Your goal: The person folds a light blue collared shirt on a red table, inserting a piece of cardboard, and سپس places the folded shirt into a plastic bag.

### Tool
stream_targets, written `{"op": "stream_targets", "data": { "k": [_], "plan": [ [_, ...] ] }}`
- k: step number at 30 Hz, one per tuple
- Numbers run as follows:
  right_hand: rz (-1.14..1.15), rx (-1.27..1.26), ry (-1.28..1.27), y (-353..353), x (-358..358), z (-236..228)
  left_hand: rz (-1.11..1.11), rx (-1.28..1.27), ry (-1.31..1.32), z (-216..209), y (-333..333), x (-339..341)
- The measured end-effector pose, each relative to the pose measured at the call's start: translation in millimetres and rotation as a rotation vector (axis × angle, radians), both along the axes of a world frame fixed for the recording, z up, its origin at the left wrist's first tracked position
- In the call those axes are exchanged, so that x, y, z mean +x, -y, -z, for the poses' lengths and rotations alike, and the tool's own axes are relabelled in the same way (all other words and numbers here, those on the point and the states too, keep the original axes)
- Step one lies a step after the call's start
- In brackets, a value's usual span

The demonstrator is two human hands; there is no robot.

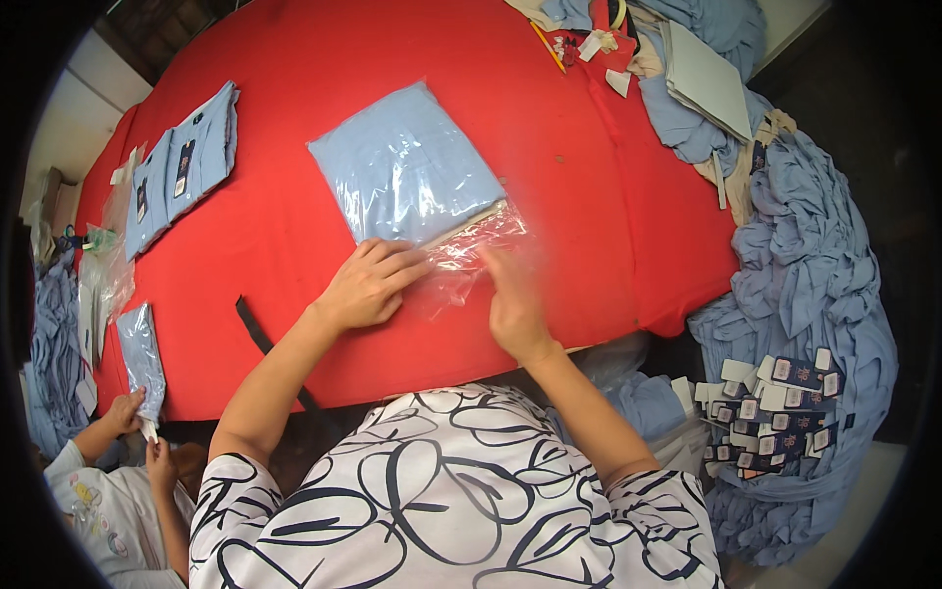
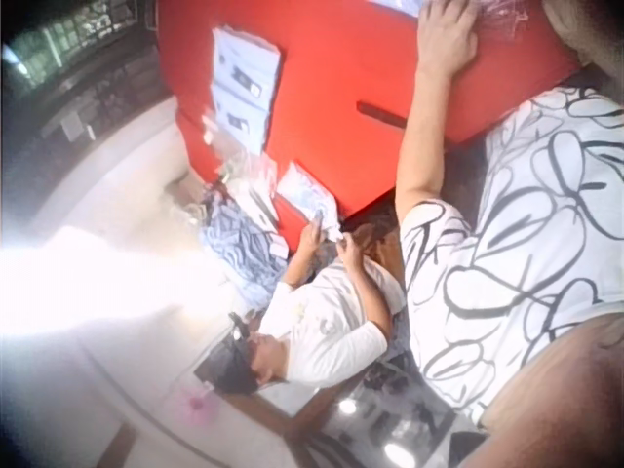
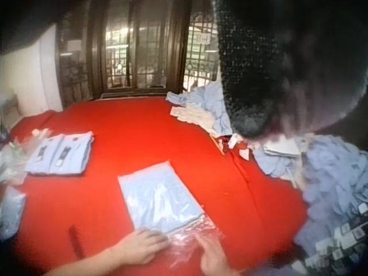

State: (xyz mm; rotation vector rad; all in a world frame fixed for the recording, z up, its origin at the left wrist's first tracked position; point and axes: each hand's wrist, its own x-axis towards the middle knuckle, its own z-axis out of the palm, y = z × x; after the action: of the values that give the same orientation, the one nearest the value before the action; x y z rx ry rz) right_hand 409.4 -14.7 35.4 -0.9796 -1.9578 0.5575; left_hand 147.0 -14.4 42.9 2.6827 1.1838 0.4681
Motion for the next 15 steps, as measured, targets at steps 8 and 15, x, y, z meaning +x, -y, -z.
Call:
{"op": "stream_targets", "data": {
  "k": [8, 15],
  "plan": [
    [0.003, -0.045, 0.457, -27, 33, 10, 0.096, -0.028, 0.075, 16, -13, 19],
    [-0.021, 0.203, 0.268, 1, 49, -5, 0.034, 0.022, 0.021, 32, -17, 18]
  ]
}}
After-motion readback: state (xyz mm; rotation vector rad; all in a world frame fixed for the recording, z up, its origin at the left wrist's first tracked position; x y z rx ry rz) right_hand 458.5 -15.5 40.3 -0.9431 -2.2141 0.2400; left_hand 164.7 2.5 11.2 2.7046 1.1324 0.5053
